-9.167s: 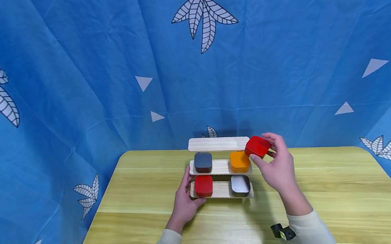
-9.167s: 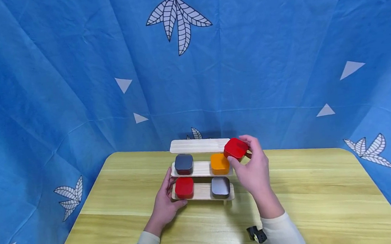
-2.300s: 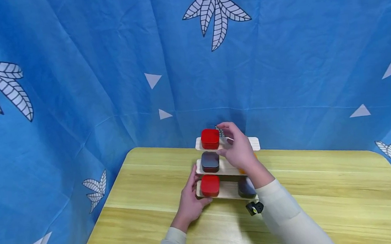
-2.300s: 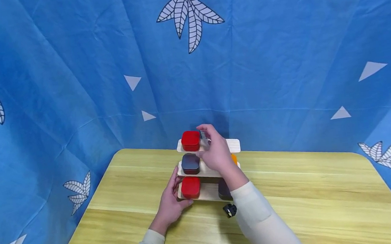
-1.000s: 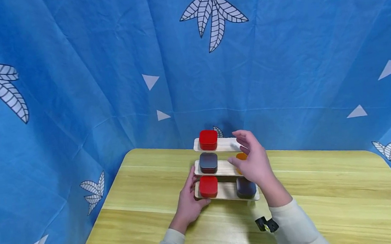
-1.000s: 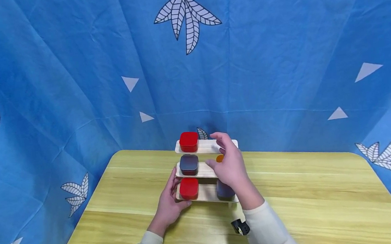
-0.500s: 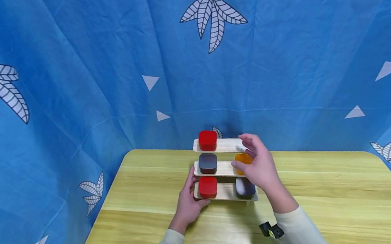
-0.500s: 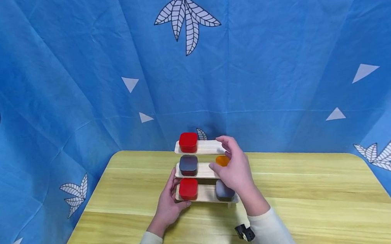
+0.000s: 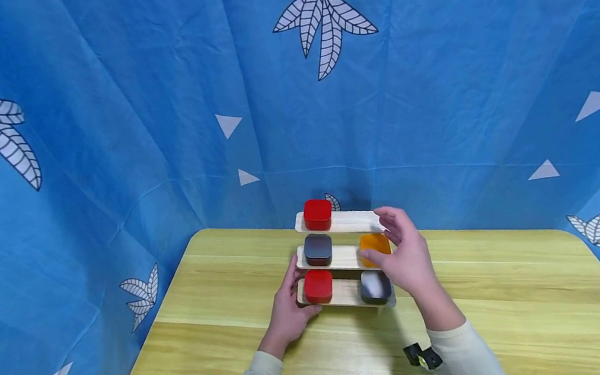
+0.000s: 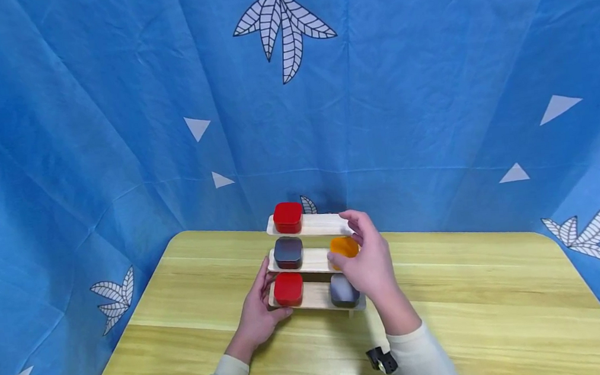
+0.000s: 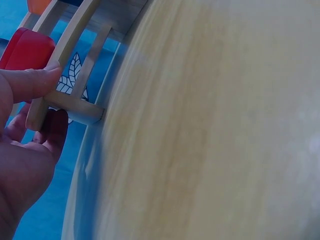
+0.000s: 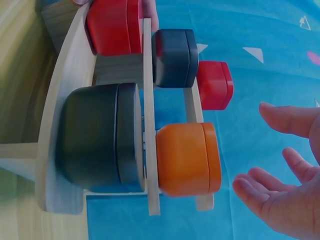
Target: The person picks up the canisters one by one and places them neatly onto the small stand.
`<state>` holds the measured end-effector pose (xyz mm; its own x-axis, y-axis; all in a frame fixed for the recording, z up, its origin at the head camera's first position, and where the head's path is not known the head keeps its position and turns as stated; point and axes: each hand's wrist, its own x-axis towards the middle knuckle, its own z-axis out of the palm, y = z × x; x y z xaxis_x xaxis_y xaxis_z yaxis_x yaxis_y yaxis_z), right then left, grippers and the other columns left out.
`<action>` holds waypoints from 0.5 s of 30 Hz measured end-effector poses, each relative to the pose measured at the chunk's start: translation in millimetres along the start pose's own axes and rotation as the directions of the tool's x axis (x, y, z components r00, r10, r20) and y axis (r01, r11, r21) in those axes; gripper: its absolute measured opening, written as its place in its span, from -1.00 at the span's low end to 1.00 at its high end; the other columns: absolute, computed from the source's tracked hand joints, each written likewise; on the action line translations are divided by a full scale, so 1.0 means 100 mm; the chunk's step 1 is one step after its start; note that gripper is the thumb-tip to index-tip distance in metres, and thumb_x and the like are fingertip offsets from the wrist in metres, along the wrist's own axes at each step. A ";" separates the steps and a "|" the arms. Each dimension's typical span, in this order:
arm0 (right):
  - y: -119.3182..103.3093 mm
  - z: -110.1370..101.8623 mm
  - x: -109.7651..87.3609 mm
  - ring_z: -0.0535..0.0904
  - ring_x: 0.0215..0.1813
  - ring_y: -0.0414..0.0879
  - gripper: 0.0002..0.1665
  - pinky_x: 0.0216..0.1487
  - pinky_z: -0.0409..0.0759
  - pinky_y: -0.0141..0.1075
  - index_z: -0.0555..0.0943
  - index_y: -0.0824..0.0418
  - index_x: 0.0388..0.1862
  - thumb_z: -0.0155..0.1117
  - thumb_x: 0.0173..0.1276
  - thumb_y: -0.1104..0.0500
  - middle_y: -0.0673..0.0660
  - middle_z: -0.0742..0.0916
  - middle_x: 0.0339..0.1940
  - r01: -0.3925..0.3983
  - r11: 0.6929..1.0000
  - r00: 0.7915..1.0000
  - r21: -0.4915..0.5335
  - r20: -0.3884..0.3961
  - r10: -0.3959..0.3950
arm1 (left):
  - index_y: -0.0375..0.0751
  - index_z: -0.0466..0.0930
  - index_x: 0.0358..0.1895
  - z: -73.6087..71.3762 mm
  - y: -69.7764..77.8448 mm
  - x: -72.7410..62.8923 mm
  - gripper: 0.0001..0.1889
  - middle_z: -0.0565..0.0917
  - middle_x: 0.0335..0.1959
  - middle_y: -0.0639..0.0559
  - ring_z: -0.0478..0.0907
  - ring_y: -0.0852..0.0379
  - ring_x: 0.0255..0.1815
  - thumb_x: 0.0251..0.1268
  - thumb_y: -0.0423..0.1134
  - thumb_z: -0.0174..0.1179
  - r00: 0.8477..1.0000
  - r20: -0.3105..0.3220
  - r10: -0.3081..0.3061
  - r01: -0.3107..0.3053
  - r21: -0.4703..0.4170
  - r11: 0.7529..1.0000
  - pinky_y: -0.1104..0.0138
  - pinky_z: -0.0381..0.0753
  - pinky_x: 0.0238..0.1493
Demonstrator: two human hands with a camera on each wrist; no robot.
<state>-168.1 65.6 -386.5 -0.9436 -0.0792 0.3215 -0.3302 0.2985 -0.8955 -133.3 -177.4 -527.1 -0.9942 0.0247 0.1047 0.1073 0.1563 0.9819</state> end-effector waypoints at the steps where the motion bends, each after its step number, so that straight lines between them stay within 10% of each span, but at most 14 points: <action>1: 0.01 -0.01 -0.01 0.42 0.36 0.19 -0.16 0.36 0.39 -0.04 0.41 0.30 0.29 0.56 0.01 0.50 0.29 0.52 0.31 -0.001 1.000 1.000 0.000 -0.004 0.001 | 0.13 -0.10 0.64 0.00 0.00 0.00 0.25 0.37 0.36 0.02 0.28 0.01 0.40 -0.08 -0.70 0.41 1.000 0.000 0.001 -0.001 -0.003 1.000 0.23 0.47 0.27; 15: 0.07 -0.15 -0.17 0.41 0.38 0.18 -0.14 0.36 0.39 -0.02 0.39 0.31 0.30 0.55 0.01 0.52 0.27 0.52 0.33 -0.013 0.999 0.999 0.040 -0.040 0.014 | 0.11 -0.13 0.64 0.00 0.03 0.00 0.25 0.35 0.38 -0.05 0.24 -0.03 0.43 -0.08 -0.73 0.38 1.000 0.003 -0.006 0.005 0.019 1.000 0.15 0.36 0.36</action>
<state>-154.1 83.6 -393.1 -0.9465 -0.0370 0.3206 -0.3188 0.2612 -0.9111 -133.2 -177.2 -523.8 -0.9947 0.0269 0.0988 0.1020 0.1755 0.9792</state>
